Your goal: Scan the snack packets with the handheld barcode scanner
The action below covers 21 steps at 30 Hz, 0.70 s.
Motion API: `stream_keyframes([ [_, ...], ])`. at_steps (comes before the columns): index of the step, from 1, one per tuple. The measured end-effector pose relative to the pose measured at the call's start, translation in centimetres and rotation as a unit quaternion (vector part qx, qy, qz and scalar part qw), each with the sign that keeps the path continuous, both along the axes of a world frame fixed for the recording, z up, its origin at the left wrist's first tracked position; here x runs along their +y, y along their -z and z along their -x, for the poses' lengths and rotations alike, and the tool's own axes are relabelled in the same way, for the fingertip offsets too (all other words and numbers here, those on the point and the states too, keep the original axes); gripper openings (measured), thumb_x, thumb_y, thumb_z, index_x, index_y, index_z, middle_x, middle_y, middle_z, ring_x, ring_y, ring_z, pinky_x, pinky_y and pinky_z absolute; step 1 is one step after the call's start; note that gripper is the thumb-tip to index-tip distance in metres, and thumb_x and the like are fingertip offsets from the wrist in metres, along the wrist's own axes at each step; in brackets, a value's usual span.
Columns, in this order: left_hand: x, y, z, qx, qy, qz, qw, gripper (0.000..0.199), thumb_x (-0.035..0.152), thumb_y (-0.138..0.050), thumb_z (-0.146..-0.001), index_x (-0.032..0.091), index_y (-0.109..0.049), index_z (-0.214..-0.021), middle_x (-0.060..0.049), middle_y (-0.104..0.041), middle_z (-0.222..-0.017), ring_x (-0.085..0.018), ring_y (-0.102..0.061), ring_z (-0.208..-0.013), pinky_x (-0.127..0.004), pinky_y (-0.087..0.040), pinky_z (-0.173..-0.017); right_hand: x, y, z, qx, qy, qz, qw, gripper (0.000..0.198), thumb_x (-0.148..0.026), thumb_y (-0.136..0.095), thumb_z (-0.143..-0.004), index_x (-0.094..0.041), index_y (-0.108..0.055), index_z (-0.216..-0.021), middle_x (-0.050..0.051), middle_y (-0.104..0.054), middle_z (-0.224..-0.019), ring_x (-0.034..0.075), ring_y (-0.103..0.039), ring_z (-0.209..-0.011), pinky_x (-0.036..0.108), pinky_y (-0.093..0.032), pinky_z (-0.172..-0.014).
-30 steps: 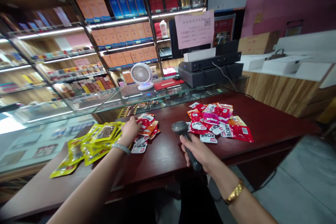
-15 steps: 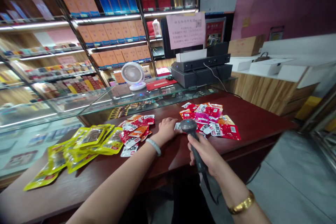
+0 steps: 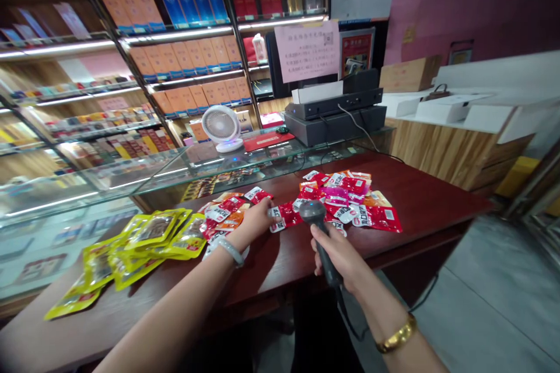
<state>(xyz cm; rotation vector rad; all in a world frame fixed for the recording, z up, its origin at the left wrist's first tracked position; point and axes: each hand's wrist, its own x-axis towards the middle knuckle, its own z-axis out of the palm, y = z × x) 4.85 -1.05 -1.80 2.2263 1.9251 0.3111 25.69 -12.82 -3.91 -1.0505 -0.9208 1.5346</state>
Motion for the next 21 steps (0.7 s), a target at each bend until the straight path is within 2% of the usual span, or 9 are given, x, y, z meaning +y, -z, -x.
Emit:
stream_keyframes([
  [4, -1.0, -0.5, 1.5, 0.022, -0.023, -0.017, 0.999, 0.041, 0.043, -0.071, -0.075, 0.024, -0.055, -0.108, -0.006, -0.071, -0.102, -0.025, -0.065, -0.101, -0.032, -0.040, -0.083, 0.5, -0.5, 1.1, 0.009, -0.016, -0.010, 1.000, 0.034, -0.052, -0.065, -0.083, -0.023, -0.047, -0.084, -0.010, -0.050, -0.062, 0.006, -0.047, -0.037, 0.022, -0.049, -0.036],
  [8, -1.3, -0.8, 2.7, 0.046, -0.023, -0.039, 0.998, 0.040, 0.043, -0.070, -0.076, 0.023, -0.056, -0.108, -0.008, -0.070, -0.101, -0.026, -0.064, -0.101, -0.033, -0.041, -0.082, 1.0, -0.9, 2.0, 0.020, -0.019, -0.011, 1.000, 0.034, -0.053, -0.064, -0.083, -0.023, -0.050, -0.092, -0.010, -0.049, -0.061, 0.005, -0.046, -0.036, 0.020, -0.047, -0.034],
  [16, -1.7, -0.9, 3.8, 0.035, -0.029, -0.039, 0.998, 0.042, 0.045, -0.067, -0.077, 0.023, -0.057, -0.112, -0.009, -0.070, -0.107, -0.026, -0.064, -0.102, -0.033, -0.042, -0.081, 1.5, -1.4, 3.4, 0.029, -0.073, -0.005, 0.997, 0.034, -0.054, -0.061, -0.086, -0.022, -0.051, -0.095, -0.009, -0.049, -0.062, 0.005, -0.045, -0.037, 0.019, -0.044, -0.033],
  [21, -0.8, -2.5, 4.9, 0.053, -0.069, -0.044, 0.995, 0.033, 0.039, -0.053, -0.087, 0.022, -0.058, -0.115, -0.009, -0.071, -0.106, -0.026, -0.065, -0.102, -0.034, -0.042, -0.084, 1.7, -1.0, 3.2, 0.029, -0.074, -0.012, 0.997, 0.035, -0.054, -0.060, -0.086, -0.023, -0.050, -0.097, -0.009, -0.050, -0.063, 0.005, -0.046, -0.038, 0.019, -0.045, -0.034],
])
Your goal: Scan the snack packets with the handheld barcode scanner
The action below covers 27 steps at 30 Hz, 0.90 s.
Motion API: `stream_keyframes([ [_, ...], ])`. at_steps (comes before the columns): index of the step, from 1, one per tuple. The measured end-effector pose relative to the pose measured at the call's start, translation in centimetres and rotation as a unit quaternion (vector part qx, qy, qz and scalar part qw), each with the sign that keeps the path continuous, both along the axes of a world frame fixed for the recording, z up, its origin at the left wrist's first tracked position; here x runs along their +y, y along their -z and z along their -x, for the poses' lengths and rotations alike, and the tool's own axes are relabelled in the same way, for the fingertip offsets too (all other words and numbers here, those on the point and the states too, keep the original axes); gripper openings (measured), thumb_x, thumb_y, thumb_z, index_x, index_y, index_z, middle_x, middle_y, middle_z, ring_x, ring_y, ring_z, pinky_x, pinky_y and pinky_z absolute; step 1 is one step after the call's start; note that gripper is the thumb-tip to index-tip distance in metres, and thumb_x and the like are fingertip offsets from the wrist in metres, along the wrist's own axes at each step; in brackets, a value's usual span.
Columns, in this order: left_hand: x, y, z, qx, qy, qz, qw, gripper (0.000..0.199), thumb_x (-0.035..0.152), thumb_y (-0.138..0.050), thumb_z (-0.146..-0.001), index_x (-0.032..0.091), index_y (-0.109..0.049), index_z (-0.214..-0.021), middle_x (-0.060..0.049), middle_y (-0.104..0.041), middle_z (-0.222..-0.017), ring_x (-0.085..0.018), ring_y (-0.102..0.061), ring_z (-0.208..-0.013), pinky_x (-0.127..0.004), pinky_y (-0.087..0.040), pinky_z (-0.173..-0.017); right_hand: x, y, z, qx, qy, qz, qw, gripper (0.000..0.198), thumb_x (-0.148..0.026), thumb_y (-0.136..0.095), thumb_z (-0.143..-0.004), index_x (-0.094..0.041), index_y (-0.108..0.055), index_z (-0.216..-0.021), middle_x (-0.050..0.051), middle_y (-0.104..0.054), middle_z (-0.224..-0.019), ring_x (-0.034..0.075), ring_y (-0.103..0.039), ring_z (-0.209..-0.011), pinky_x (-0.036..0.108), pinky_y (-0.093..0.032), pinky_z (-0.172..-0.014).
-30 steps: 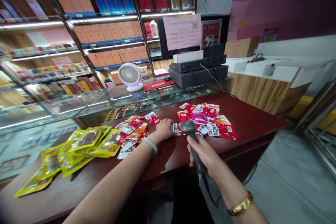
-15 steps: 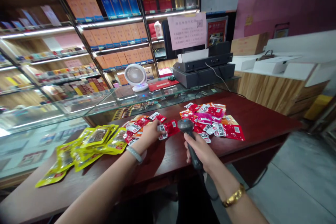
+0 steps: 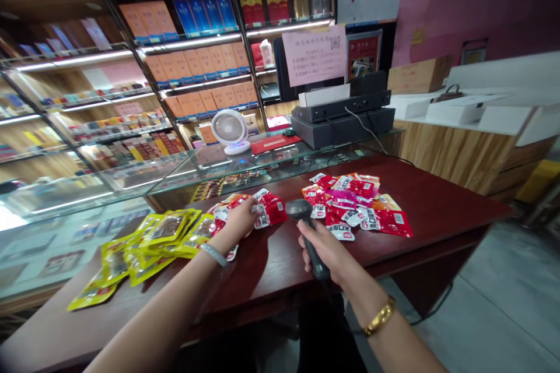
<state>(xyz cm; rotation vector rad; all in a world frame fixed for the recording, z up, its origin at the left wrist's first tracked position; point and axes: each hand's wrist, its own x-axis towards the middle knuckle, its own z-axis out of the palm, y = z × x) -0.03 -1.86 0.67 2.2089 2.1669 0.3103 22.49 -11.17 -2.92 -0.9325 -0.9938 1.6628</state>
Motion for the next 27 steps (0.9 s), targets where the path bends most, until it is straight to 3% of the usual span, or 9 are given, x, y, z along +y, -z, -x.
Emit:
stream_keyframes([
  [5, 2.1, -2.1, 2.9, 0.068, -0.074, -0.030, 0.994, 0.033, 0.035, -0.040, -0.092, 0.021, -0.059, -0.115, -0.012, -0.071, -0.102, -0.028, -0.064, -0.100, -0.040, -0.041, -0.088, -0.3, 0.5, -0.9, -0.001, -0.001, 0.006, 1.000, 0.034, -0.054, -0.060, -0.086, -0.023, -0.050, -0.097, -0.010, -0.049, -0.062, 0.005, -0.045, -0.037, 0.018, -0.044, -0.033],
  [9, 3.1, -1.9, 3.2, 0.126, -0.105, -0.080, 0.983, 0.032, 0.031, -0.050, -0.085, 0.016, -0.062, -0.110, -0.017, -0.063, -0.116, -0.033, -0.054, -0.112, -0.043, -0.038, -0.092, -0.7, 0.5, -2.1, -0.010, 0.023, 0.015, 1.000, 0.034, -0.054, -0.060, -0.086, -0.023, -0.051, -0.097, -0.010, -0.048, -0.062, 0.005, -0.044, -0.036, 0.018, -0.044, -0.032],
  [12, 3.0, -0.6, 0.1, 0.105, -0.061, -0.137, 0.983, 0.035, 0.040, -0.052, -0.086, 0.019, -0.062, -0.112, -0.014, -0.060, -0.121, -0.031, -0.049, -0.115, -0.043, -0.036, -0.095, -0.6, 0.4, -3.1, -0.011, 0.041, 0.019, 0.999, 0.035, -0.054, -0.061, -0.085, -0.023, -0.051, -0.097, -0.010, -0.049, -0.062, 0.005, -0.045, -0.037, 0.018, -0.044, -0.032],
  [16, 2.5, 1.5, -6.4, 0.036, 0.035, -0.094, 0.994, 0.046, 0.061, -0.048, -0.085, 0.022, -0.067, -0.099, -0.012, -0.063, -0.112, -0.030, -0.050, -0.112, -0.045, -0.034, -0.097, -0.3, 0.3, -4.2, -0.013, 0.071, 0.014, 0.997, 0.035, -0.054, -0.062, -0.085, -0.024, -0.051, -0.097, -0.009, -0.050, -0.063, 0.005, -0.046, -0.037, 0.019, -0.045, -0.033],
  [20, 2.3, 3.0, -11.7, 0.006, 0.068, -0.063, 0.996, 0.054, 0.065, -0.041, -0.086, 0.020, -0.069, -0.097, -0.014, -0.063, -0.112, -0.031, -0.050, -0.112, -0.046, -0.036, -0.095, -0.2, 0.5, -4.7, -0.029, 0.085, 0.010, 0.996, 0.034, -0.054, -0.062, -0.084, -0.024, -0.050, -0.093, -0.010, -0.049, -0.062, 0.006, -0.045, -0.036, 0.020, -0.045, -0.033],
  [23, 2.4, 3.6, -13.5, 0.009, 0.060, -0.040, 0.997, 0.053, 0.061, -0.049, -0.084, 0.016, -0.066, -0.105, -0.017, -0.061, -0.117, -0.032, -0.050, -0.114, -0.046, -0.037, -0.095, -0.2, 0.7, -4.8, -0.036, 0.093, 0.015, 0.995, 0.033, -0.054, -0.062, -0.084, -0.024, -0.048, -0.089, -0.010, -0.049, -0.061, 0.006, -0.045, -0.035, 0.020, -0.045, -0.033],
  [27, 2.6, 3.9, -13.5, -0.009, 0.048, -0.004, 0.999, 0.052, 0.058, -0.057, -0.080, 0.016, -0.060, -0.111, -0.016, -0.063, -0.117, -0.031, -0.053, -0.114, -0.043, -0.039, -0.091, 0.0, 0.7, -4.9, -0.039, 0.098, 0.027, 0.994, 0.033, -0.053, -0.062, -0.084, -0.024, -0.048, -0.086, -0.010, -0.050, -0.060, 0.006, -0.046, -0.036, 0.020, -0.045, -0.033],
])
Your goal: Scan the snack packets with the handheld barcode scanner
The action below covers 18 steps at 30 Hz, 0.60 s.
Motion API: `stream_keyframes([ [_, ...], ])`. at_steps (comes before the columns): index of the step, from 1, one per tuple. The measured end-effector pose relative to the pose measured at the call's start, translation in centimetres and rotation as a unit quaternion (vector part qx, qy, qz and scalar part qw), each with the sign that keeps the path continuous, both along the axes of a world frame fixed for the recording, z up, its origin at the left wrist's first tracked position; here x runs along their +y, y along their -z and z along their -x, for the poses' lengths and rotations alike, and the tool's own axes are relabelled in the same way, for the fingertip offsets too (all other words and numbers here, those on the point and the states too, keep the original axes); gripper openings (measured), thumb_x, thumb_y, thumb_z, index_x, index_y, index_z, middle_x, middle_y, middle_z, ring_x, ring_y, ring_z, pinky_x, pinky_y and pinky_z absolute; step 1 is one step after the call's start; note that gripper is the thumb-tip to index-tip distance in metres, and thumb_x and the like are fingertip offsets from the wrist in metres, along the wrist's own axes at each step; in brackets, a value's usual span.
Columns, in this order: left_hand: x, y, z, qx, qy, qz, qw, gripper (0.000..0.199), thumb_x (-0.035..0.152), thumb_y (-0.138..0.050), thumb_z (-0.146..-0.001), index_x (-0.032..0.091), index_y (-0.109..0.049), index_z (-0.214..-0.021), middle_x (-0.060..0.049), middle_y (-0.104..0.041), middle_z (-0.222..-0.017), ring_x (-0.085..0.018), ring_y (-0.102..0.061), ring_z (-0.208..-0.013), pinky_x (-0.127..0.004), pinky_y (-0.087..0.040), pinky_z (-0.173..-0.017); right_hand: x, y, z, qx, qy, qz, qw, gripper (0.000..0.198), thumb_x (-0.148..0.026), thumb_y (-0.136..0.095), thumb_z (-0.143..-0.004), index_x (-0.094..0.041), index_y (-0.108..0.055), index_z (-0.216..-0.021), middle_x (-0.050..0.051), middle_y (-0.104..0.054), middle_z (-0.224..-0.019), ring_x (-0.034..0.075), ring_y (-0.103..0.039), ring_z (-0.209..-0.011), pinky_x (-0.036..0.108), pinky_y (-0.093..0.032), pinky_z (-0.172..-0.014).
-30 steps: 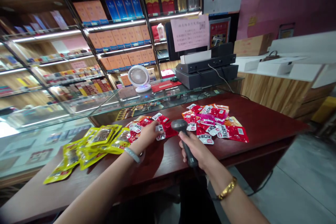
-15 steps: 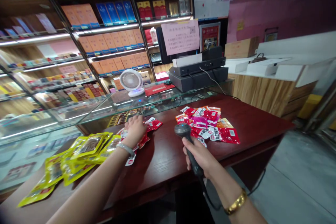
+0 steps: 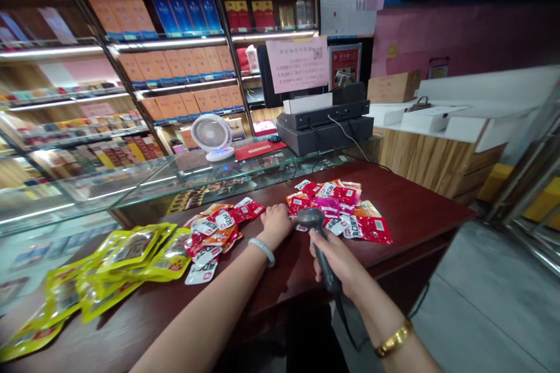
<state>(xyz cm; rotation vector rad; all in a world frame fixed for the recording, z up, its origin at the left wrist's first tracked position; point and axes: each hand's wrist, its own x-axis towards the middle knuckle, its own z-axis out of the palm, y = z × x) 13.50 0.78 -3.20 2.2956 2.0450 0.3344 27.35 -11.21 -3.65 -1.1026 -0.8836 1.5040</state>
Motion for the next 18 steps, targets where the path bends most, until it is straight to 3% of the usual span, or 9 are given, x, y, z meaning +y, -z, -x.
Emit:
stream_keyframes([
  [5, -0.7, 0.0, 1.5, -0.022, 0.008, 0.010, 1.000, 0.054, 0.059, -0.062, -0.079, 0.017, -0.053, -0.112, -0.013, -0.069, -0.105, -0.029, -0.061, -0.105, -0.041, -0.039, -0.089, 0.7, -1.1, 0.3, 0.010, 0.010, -0.020, 1.000, 0.031, -0.052, -0.062, -0.085, -0.024, -0.048, -0.086, -0.010, -0.050, -0.060, 0.007, -0.046, -0.036, 0.020, -0.044, -0.033],
  [11, -1.8, -0.1, 2.6, -0.011, 0.009, 0.016, 1.000, 0.049, 0.057, -0.060, -0.081, 0.018, -0.051, -0.111, -0.012, -0.069, -0.106, -0.027, -0.062, -0.106, -0.038, -0.038, -0.090, 1.8, -2.4, 1.2, 0.013, -0.007, -0.034, 0.999, 0.030, -0.050, -0.061, -0.086, -0.023, -0.048, -0.085, -0.009, -0.048, -0.059, 0.007, -0.046, -0.035, 0.020, -0.044, -0.033],
  [18, -1.5, -1.0, 4.3, 0.003, -0.010, 0.015, 1.000, 0.051, 0.053, -0.063, -0.080, 0.019, -0.050, -0.116, -0.012, -0.069, -0.107, -0.029, -0.062, -0.108, -0.041, -0.038, -0.092, 1.6, -2.2, 1.5, 0.028, -0.025, -0.033, 0.999, 0.030, -0.051, -0.061, -0.086, -0.023, -0.051, -0.095, -0.010, -0.049, -0.061, 0.006, -0.046, -0.037, 0.020, -0.045, -0.034],
])
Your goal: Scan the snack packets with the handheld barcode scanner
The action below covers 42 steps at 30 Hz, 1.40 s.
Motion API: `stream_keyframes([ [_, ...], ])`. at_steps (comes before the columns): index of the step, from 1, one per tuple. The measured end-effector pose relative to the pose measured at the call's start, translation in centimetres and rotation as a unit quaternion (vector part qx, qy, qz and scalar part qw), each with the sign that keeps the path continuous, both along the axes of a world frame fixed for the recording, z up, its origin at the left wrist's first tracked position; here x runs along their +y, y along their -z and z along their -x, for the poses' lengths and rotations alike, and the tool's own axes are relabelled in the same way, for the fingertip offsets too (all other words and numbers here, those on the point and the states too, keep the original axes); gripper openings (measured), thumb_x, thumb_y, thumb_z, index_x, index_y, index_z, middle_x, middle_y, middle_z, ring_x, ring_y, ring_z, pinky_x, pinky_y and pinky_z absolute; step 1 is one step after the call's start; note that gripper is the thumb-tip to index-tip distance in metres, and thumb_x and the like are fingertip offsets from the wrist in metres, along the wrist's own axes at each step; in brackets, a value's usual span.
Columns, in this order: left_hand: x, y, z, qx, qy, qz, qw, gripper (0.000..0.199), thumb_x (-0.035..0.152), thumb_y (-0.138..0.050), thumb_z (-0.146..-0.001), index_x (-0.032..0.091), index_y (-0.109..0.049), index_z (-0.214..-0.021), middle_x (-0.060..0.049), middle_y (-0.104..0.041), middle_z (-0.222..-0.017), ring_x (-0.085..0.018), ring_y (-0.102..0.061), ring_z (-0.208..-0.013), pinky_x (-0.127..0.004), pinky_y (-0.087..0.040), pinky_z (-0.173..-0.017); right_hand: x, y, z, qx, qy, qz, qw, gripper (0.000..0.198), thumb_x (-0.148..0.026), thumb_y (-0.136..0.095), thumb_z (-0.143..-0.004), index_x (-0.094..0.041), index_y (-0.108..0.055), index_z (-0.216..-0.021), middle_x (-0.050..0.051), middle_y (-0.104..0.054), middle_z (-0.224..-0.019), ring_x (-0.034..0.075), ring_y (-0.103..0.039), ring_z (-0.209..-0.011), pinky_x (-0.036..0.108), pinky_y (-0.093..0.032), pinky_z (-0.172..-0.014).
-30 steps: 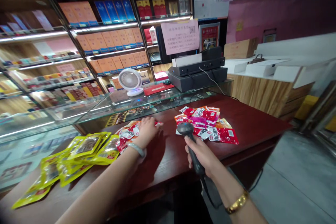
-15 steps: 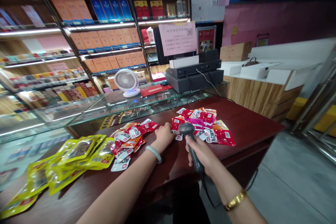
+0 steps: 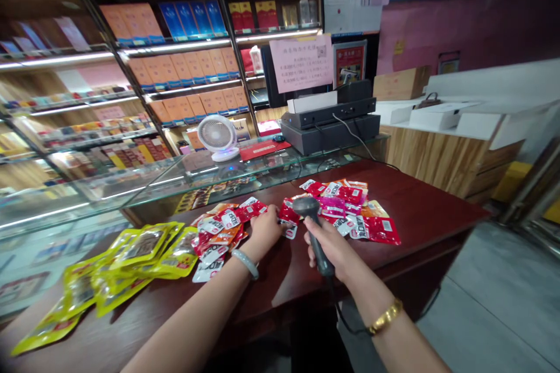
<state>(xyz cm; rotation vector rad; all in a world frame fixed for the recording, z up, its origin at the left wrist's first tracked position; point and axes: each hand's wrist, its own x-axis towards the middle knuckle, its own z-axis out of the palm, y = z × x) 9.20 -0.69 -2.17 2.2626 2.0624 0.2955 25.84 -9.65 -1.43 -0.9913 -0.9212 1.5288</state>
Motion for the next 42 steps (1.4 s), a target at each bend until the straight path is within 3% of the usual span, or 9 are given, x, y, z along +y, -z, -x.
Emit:
stream_keyframes([
  [5, 0.8, -2.0, 4.5, 0.090, -0.007, -0.015, 0.996, 0.047, 0.047, -0.063, -0.079, 0.018, -0.056, -0.115, -0.015, -0.070, -0.109, -0.032, -0.063, -0.108, -0.044, -0.040, -0.091, -0.9, 0.9, -0.4, 0.006, -0.003, 0.016, 1.000, 0.035, -0.054, -0.065, -0.082, -0.023, -0.051, -0.094, -0.010, -0.050, -0.061, 0.006, -0.046, -0.037, 0.020, -0.045, -0.033],
  [9, 1.8, -3.5, 8.1, 0.162, -0.017, 0.017, 0.986, 0.030, 0.040, -0.061, -0.079, 0.020, -0.066, -0.100, -0.015, -0.071, -0.106, -0.034, -0.064, -0.105, -0.046, -0.041, -0.090, -1.2, 1.3, -0.8, 0.010, -0.003, 0.018, 1.000, 0.037, -0.055, -0.065, -0.081, -0.024, -0.052, -0.095, -0.010, -0.050, -0.061, 0.006, -0.046, -0.036, 0.020, -0.044, -0.033],
  [14, 2.5, -4.4, 9.9, 0.188, -0.017, 0.054, 0.981, 0.033, 0.041, -0.067, -0.073, 0.020, -0.070, -0.098, -0.016, -0.070, -0.108, -0.035, -0.061, -0.106, -0.047, -0.040, -0.092, -1.3, 1.4, -1.2, 0.010, -0.009, 0.015, 1.000, 0.036, -0.055, -0.064, -0.082, -0.024, -0.051, -0.097, -0.009, -0.051, -0.063, 0.006, -0.047, -0.037, 0.020, -0.045, -0.034],
  [19, 1.8, -3.0, 6.5, 0.145, 0.003, -0.058, 0.988, 0.059, 0.039, -0.067, -0.076, 0.026, -0.054, -0.132, -0.015, -0.056, -0.135, -0.034, -0.047, -0.124, -0.050, -0.033, -0.101, -1.2, 1.5, -1.5, 0.021, -0.011, 0.019, 1.000, 0.035, -0.055, -0.065, -0.082, -0.024, -0.051, -0.094, -0.010, -0.050, -0.063, 0.006, -0.047, -0.036, 0.020, -0.045, -0.033],
  [24, 1.1, 0.4, -0.1, 0.054, 0.134, -0.045, 0.989, 0.070, 0.053, -0.059, -0.083, 0.031, -0.038, -0.146, -0.009, -0.041, -0.151, -0.031, -0.030, -0.141, -0.050, -0.026, -0.111, -1.1, 1.4, -1.5, 0.007, 0.005, 0.026, 1.000, 0.037, -0.056, -0.066, -0.081, -0.025, -0.049, -0.092, -0.010, -0.050, -0.062, 0.006, -0.045, -0.035, 0.020, -0.045, -0.032],
  [28, 1.5, 2.1, -3.5, 0.020, 0.172, -0.031, 0.984, 0.060, 0.053, -0.044, -0.091, 0.038, -0.031, -0.149, -0.007, -0.034, -0.155, -0.032, -0.020, -0.146, -0.054, -0.028, -0.110, -1.1, 1.4, -1.6, -0.005, 0.006, 0.022, 1.000, 0.037, -0.056, -0.064, -0.082, -0.025, -0.047, -0.090, -0.010, -0.050, -0.061, 0.006, -0.045, -0.034, 0.020, -0.045, -0.033],
  [34, 1.4, 1.6, -2.4, 0.023, 0.194, 0.011, 0.981, 0.049, 0.057, -0.040, -0.092, 0.039, -0.050, -0.137, -0.006, -0.043, -0.150, -0.031, -0.035, -0.140, -0.054, -0.025, -0.112, -1.3, 1.3, -2.0, -0.013, 0.013, 0.019, 1.000, 0.036, -0.056, -0.064, -0.081, -0.025, -0.046, -0.085, -0.011, -0.050, -0.062, 0.006, -0.045, -0.034, 0.021, -0.045, -0.032],
  [38, 0.5, 0.3, -0.2, -0.001, 0.221, 0.033, 0.975, 0.032, 0.048, -0.049, -0.090, 0.034, -0.067, -0.113, -0.003, -0.065, -0.123, -0.024, -0.058, -0.115, -0.040, -0.040, -0.102, -1.3, 1.3, -2.0, -0.008, 0.013, 0.024, 1.000, 0.036, -0.055, -0.063, -0.082, -0.024, -0.046, -0.083, -0.010, -0.050, -0.062, 0.006, -0.044, -0.035, 0.020, -0.044, -0.032],
  [42, -0.1, 0.2, 0.0, -0.001, 0.111, -0.038, 0.993, 0.040, 0.054, -0.060, -0.082, 0.021, -0.067, -0.103, -0.011, -0.067, -0.107, -0.027, -0.059, -0.103, -0.036, -0.043, -0.091, -1.2, 1.3, -1.7, -0.009, 0.010, 0.026, 1.000, 0.034, -0.054, -0.063, -0.083, -0.024, -0.047, -0.087, -0.010, -0.049, -0.061, 0.006, -0.044, -0.035, 0.019, -0.044, -0.032],
])
